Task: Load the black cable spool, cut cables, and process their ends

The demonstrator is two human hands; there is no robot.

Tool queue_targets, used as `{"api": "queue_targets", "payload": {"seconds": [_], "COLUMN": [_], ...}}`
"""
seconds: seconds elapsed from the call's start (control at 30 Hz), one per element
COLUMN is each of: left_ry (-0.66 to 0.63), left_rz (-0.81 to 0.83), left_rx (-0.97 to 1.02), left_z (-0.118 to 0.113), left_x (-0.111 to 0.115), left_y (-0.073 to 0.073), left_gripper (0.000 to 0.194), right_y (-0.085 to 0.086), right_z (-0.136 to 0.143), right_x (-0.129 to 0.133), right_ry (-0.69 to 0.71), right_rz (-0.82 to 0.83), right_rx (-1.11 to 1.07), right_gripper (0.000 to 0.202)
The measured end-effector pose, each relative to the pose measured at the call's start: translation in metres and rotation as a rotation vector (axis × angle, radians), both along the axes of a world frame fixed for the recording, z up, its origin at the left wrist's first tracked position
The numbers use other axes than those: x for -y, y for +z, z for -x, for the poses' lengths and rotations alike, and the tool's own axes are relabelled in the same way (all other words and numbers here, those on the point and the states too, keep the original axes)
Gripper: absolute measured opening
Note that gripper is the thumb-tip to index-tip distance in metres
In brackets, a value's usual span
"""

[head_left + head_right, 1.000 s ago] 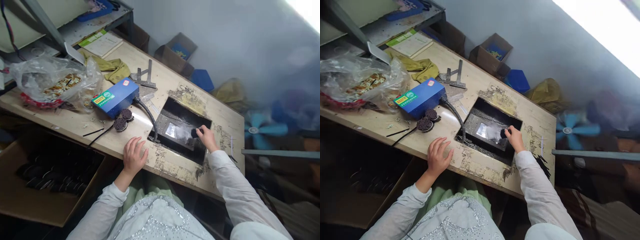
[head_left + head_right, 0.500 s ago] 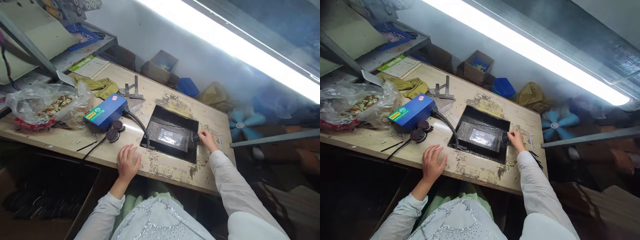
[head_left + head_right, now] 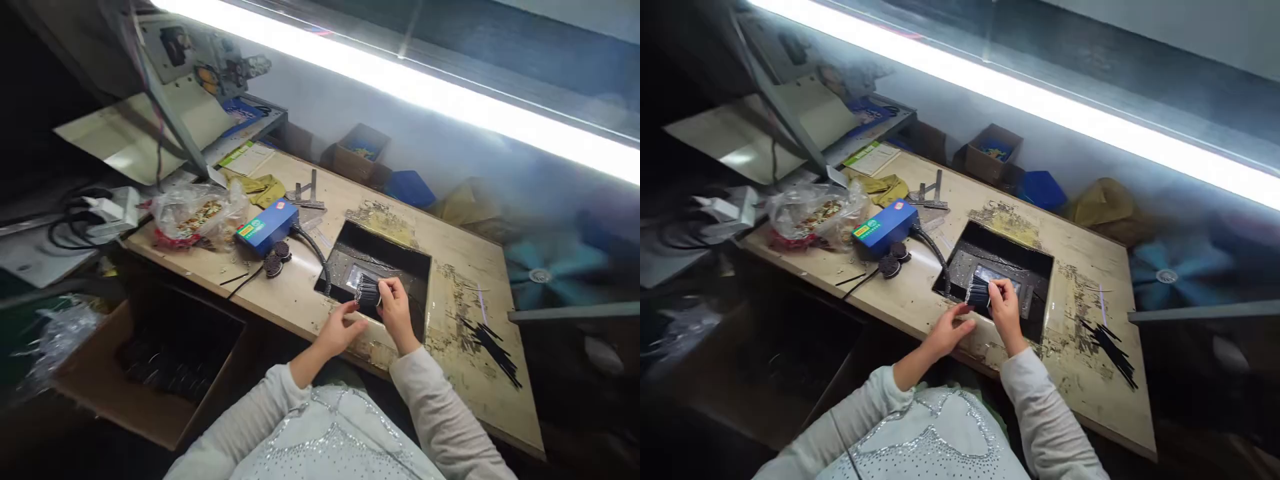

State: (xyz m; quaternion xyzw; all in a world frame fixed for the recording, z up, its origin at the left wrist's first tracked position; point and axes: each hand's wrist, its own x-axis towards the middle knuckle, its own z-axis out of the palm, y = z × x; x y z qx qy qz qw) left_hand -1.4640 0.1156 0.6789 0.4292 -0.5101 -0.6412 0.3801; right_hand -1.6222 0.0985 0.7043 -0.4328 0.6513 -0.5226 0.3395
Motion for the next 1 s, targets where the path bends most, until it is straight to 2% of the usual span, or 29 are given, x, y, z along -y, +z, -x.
{"api": "queue_targets", "payload": {"seconds": [0.03,0.1,0.2,0.3,0.4,0.5,0.73,1.0], "left_ry": [-0.007,0.062,0.161,0.143,0.085,0.043,0.035,0.025], "left_rz": [-0.096,-0.19,-0.192,0.004,0.287,0.448,0.53,0.552], "left_rx": [-0.113,-0.313,-0.4,-0.245,-0.049,0.084,0.211,0.242], "left_z": [0.009,0.02,0.016,0.0,-0.013,-0.019,-0.022,-0.025], "left_x": [-0.002,-0.005,-0.007,-0.008,-0.008,-0.009,-0.014,-0.014], "left_y": [0.008,0.022,0.034,0.039,0.042,0.044,0.05,0.054], "left_gripper": [0.057,0.061,0.059,0.052,0.04,0.033,0.029,0.023], "right_y": [-0.002,-0.007,-0.015,-0.018,-0.018,-0.017,-0.016,-0.015], "right_z": [-0.017,-0.044,-0.064,-0.068,-0.065,-0.065,-0.071,-0.073], "right_x": [-0.007,-0.022,-0.04,-0.054,-0.063,-0.067,-0.073,-0.074], "right_ry": [-0.015,-0.01,0.081,0.188,0.239,0.247,0.261,0.269], "right_rz": [0.04,0.102,0.106,0.038,-0.056,-0.118,-0.095,-0.102], "right_rx": [0.042,0.177,0.487,0.698,0.776,0.845,1.038,0.979], "right_gripper": [0.034,0.032,0.032,0.036,0.044,0.048,0.038,0.034]}}
